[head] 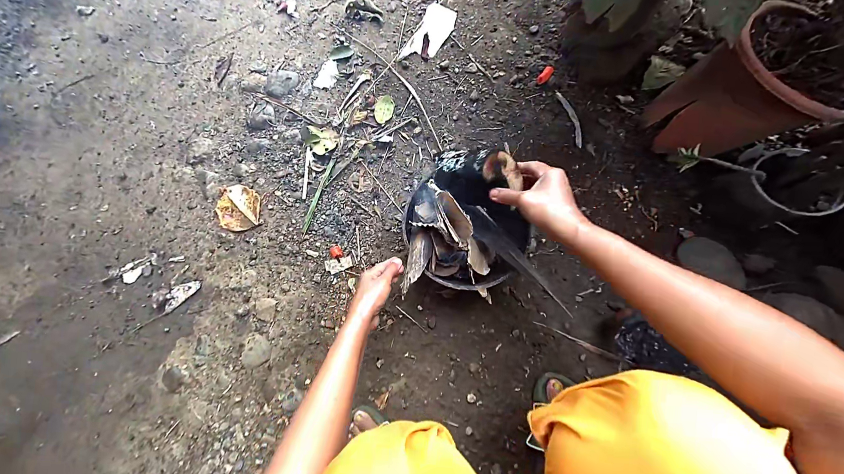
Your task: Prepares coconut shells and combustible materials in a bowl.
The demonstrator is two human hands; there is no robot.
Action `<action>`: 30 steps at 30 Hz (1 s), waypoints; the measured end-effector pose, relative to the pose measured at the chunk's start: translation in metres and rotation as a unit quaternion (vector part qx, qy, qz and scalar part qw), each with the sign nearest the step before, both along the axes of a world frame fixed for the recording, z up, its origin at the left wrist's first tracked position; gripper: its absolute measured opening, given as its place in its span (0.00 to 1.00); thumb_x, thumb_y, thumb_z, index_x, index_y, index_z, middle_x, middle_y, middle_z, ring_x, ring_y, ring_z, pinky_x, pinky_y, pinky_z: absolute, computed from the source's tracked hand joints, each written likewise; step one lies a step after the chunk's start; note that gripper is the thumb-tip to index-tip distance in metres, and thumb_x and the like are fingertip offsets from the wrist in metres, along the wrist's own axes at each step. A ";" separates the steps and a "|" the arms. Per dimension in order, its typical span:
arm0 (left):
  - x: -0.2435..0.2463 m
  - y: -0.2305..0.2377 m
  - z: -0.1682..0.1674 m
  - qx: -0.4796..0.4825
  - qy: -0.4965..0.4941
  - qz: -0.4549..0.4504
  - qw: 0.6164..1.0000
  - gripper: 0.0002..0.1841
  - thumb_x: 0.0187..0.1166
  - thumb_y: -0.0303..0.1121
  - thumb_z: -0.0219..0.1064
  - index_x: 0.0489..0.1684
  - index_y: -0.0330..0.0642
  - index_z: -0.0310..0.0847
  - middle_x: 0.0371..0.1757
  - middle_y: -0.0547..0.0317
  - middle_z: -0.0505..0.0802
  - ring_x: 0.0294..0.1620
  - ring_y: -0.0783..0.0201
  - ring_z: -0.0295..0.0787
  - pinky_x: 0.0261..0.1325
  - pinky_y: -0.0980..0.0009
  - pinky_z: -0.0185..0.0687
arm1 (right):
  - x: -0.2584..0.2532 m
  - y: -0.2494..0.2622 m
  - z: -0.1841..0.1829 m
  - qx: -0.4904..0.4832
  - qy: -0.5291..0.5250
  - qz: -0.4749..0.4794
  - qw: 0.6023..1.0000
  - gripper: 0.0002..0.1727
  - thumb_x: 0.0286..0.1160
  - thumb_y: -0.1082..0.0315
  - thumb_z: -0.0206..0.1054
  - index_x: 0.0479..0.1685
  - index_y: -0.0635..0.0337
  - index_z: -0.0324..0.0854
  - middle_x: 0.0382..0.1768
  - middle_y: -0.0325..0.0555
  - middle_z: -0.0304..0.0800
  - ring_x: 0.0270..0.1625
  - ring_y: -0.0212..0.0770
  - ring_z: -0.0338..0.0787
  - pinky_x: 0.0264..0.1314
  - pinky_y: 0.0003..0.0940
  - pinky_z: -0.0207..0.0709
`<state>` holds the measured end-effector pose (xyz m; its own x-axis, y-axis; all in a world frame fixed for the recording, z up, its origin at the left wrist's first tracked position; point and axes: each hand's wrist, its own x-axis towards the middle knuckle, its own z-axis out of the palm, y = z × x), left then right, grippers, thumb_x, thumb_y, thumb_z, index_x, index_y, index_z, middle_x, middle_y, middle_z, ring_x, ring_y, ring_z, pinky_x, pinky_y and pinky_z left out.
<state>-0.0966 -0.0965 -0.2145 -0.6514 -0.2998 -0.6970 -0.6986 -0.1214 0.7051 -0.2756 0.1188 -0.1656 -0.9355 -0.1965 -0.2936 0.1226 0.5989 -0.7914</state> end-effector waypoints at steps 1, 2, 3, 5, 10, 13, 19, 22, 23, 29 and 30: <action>-0.001 0.001 0.001 0.007 0.001 0.004 1.000 0.21 0.94 0.36 0.53 0.75 0.31 0.75 0.70 0.42 0.86 0.70 0.58 0.82 0.72 0.62 0.73 | 0.005 -0.006 0.001 0.025 0.026 0.020 0.999 0.35 0.62 0.66 0.84 0.71 0.70 0.78 0.62 0.67 0.86 0.65 0.62 0.85 0.70 0.62 0.74; -0.001 0.002 0.001 0.013 0.005 0.006 1.000 0.21 0.93 0.36 0.53 0.75 0.31 0.75 0.72 0.41 0.85 0.71 0.57 0.81 0.72 0.62 0.73 | 0.011 -0.012 0.001 0.046 0.057 0.039 0.997 0.35 0.63 0.65 0.84 0.72 0.69 0.78 0.64 0.69 0.83 0.67 0.64 0.83 0.71 0.63 0.73; -0.002 0.002 0.002 0.017 0.008 0.008 1.000 0.21 0.93 0.36 0.54 0.76 0.31 0.75 0.72 0.41 0.84 0.71 0.56 0.81 0.72 0.61 0.73 | 0.018 -0.015 -0.001 0.062 0.094 0.061 0.992 0.36 0.62 0.66 0.84 0.73 0.69 0.78 0.65 0.69 0.82 0.69 0.65 0.81 0.72 0.62 0.72; -0.003 0.002 0.002 0.024 0.014 0.010 1.000 0.21 0.93 0.36 0.55 0.76 0.32 0.75 0.73 0.41 0.84 0.71 0.57 0.81 0.73 0.62 0.73 | 0.031 -0.019 -0.010 0.076 0.165 0.106 0.978 0.36 0.60 0.67 0.84 0.72 0.69 0.78 0.66 0.71 0.79 0.71 0.68 0.78 0.74 0.62 0.72; -0.008 0.004 0.005 0.033 0.024 0.000 0.999 0.21 0.92 0.36 0.56 0.77 0.33 0.74 0.74 0.39 0.83 0.72 0.55 0.80 0.74 0.61 0.73 | 0.047 -0.015 -0.026 0.089 0.209 0.184 0.956 0.42 0.53 0.64 0.89 0.70 0.71 0.74 0.71 0.71 0.76 0.72 0.72 0.77 0.76 0.62 0.71; -0.009 0.004 0.002 0.033 0.025 -0.004 0.999 0.21 0.92 0.35 0.56 0.77 0.33 0.75 0.72 0.39 0.84 0.71 0.55 0.81 0.73 0.60 0.73 | 0.047 -0.008 -0.034 0.092 0.184 0.214 0.955 0.45 0.56 0.61 0.87 0.75 0.70 0.69 0.69 0.66 0.80 0.69 0.67 0.80 0.74 0.60 0.72; -0.010 0.004 -0.002 0.034 0.003 0.006 0.999 0.19 0.93 0.36 0.53 0.68 0.30 0.80 0.62 0.43 0.88 0.58 0.63 0.83 0.63 0.67 0.76 | 0.054 -0.003 -0.044 0.093 0.215 0.259 0.937 0.41 0.48 0.65 0.91 0.62 0.73 0.73 0.73 0.70 0.76 0.68 0.70 0.83 0.69 0.64 0.75; -0.012 0.005 -0.003 0.035 -0.003 0.018 0.999 0.18 0.93 0.35 0.54 0.66 0.30 0.81 0.59 0.44 0.89 0.55 0.64 0.83 0.61 0.68 0.76 | 0.045 0.000 -0.033 0.090 0.147 0.252 0.952 0.44 0.45 0.61 0.93 0.64 0.68 0.73 0.74 0.64 0.77 0.73 0.67 0.78 0.75 0.66 0.69; -0.012 0.005 -0.004 0.035 -0.004 0.019 0.999 0.17 0.93 0.35 0.54 0.66 0.31 0.81 0.57 0.46 0.89 0.53 0.65 0.83 0.59 0.69 0.76 | 0.041 0.003 -0.030 0.088 0.123 0.247 0.957 0.46 0.44 0.60 0.93 0.67 0.67 0.72 0.75 0.62 0.77 0.75 0.66 0.78 0.76 0.66 0.68; -0.014 0.005 -0.005 0.029 -0.003 0.025 0.999 0.17 0.93 0.34 0.54 0.66 0.31 0.80 0.54 0.48 0.89 0.49 0.67 0.83 0.55 0.71 0.76 | 0.016 0.030 -0.015 -0.002 0.002 0.251 0.968 0.41 0.60 0.62 0.85 0.74 0.68 0.69 0.76 0.65 0.75 0.77 0.60 0.77 0.75 0.59 0.72; -0.014 0.004 -0.005 0.028 -0.008 0.028 0.999 0.18 0.93 0.35 0.54 0.68 0.31 0.79 0.56 0.47 0.90 0.51 0.66 0.84 0.56 0.70 0.77 | 0.013 0.040 -0.012 -0.016 -0.008 0.233 0.972 0.38 0.64 0.62 0.81 0.74 0.68 0.70 0.74 0.65 0.77 0.75 0.60 0.80 0.72 0.58 0.76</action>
